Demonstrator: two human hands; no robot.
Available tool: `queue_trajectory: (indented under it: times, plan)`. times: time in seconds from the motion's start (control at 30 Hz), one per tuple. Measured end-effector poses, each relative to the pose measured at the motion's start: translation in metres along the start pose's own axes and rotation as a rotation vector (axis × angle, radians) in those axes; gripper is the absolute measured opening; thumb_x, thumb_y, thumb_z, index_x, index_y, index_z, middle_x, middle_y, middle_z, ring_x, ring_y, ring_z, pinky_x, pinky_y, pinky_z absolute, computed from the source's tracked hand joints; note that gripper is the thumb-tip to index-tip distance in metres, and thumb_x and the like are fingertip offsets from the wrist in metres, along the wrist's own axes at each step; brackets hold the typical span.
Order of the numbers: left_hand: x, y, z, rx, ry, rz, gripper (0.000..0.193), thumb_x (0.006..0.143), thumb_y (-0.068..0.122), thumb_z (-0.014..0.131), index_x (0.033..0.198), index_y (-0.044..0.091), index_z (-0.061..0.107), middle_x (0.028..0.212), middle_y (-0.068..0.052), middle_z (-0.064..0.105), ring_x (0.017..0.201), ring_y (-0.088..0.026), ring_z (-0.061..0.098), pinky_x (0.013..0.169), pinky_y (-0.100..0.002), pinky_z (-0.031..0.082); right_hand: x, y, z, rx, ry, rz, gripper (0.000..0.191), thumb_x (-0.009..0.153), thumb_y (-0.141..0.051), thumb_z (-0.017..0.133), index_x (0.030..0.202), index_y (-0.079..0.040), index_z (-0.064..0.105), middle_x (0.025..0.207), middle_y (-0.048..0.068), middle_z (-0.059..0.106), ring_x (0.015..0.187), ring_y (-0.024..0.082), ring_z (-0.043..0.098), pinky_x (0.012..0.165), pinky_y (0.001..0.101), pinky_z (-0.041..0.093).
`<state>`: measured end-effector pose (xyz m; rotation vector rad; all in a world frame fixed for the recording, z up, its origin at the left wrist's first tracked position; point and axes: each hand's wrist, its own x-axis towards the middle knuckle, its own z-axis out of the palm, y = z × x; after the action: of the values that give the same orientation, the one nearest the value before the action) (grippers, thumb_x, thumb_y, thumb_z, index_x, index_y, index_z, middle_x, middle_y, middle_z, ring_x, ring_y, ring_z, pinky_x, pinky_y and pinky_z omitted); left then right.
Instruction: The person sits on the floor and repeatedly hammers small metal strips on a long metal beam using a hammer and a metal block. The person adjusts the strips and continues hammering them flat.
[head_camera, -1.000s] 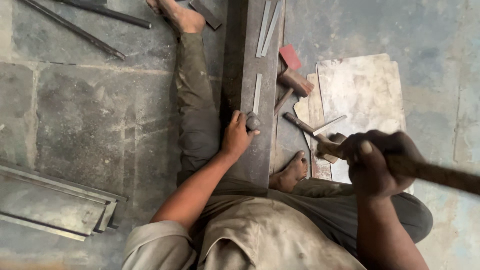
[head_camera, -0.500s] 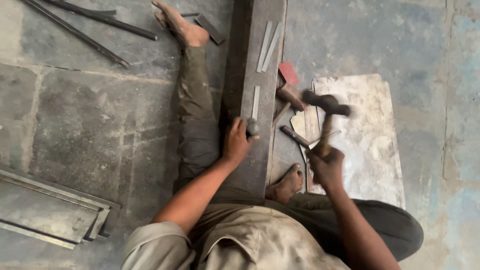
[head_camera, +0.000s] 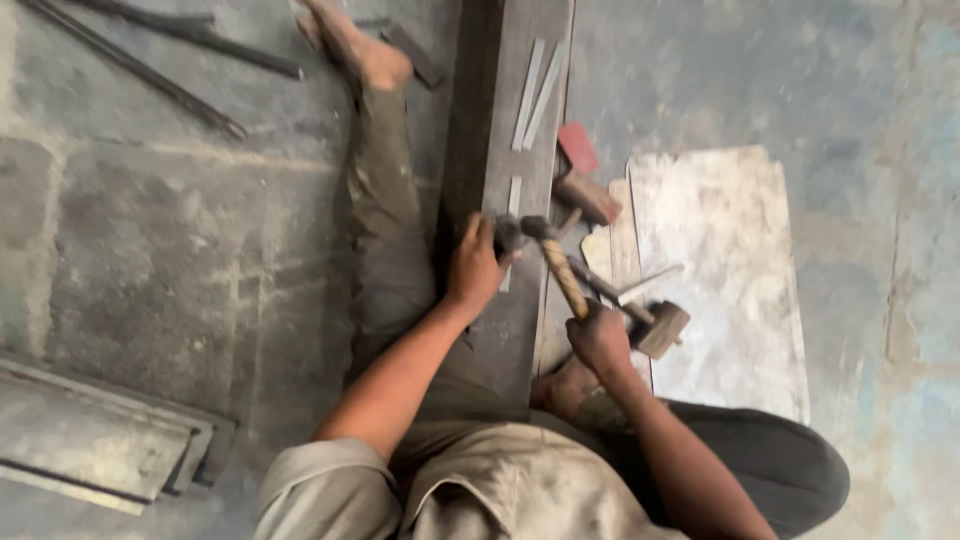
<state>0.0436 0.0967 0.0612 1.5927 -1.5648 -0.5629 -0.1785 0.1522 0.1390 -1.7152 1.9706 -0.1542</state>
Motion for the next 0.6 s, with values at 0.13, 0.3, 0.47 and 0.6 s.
queue_trajectory:
  times: [0.13, 0.3, 0.47, 0.6]
  plan:
    - [0.005, 0.006, -0.011, -0.006, -0.08, -0.062, 0.067, 0.077, 0.027, 0.088, 0.126, -0.005, 0.054, 0.137, -0.026, 0.053, 0.113, -0.049, 0.06, 0.087, -0.049, 0.053, 0.006, -0.004, -0.027, 0.269, 0.02, 0.114, 0.027, 0.078, -0.015, 0.078, 0.097, 0.001, 0.07, 0.07, 0.017, 0.069, 0.063, 0.027, 0.067, 0.063, 0.0421, 0.053]
    - [0.025, 0.01, -0.007, -0.042, -0.039, -0.018, 0.059, 0.079, 0.027, 0.088, 0.123, 0.0, 0.058, 0.132, -0.023, 0.057, 0.113, -0.046, 0.062, 0.089, -0.048, 0.054, -0.015, -0.046, -0.127, 0.673, 0.187, -0.196, 0.013, 0.091, -0.002, 0.075, 0.081, 0.002, 0.067, 0.07, 0.011, 0.066, 0.053, 0.014, 0.064, 0.047, 0.0304, 0.049]
    - [0.056, 0.0, 0.015, -0.014, -0.037, -0.045, 0.063, 0.077, 0.027, 0.089, 0.123, -0.001, 0.056, 0.133, -0.022, 0.057, 0.112, -0.046, 0.062, 0.087, -0.048, 0.053, -0.039, -0.058, -0.185, 1.458, 0.432, -0.733, 0.019, 0.091, 0.009, 0.074, 0.093, -0.007, 0.065, 0.067, 0.006, 0.066, 0.052, 0.013, 0.062, 0.05, 0.027, 0.052]
    - [0.054, -0.01, 0.026, -0.012, -0.026, -0.045, 0.069, 0.078, 0.028, 0.089, 0.128, -0.004, 0.053, 0.139, -0.023, 0.053, 0.115, -0.046, 0.061, 0.09, -0.047, 0.054, -0.016, -0.051, -0.119, 1.225, 0.55, -0.464, 0.006, 0.092, 0.002, 0.067, 0.095, -0.003, 0.068, 0.073, 0.013, 0.067, 0.053, 0.019, 0.06, 0.051, 0.0327, 0.048]
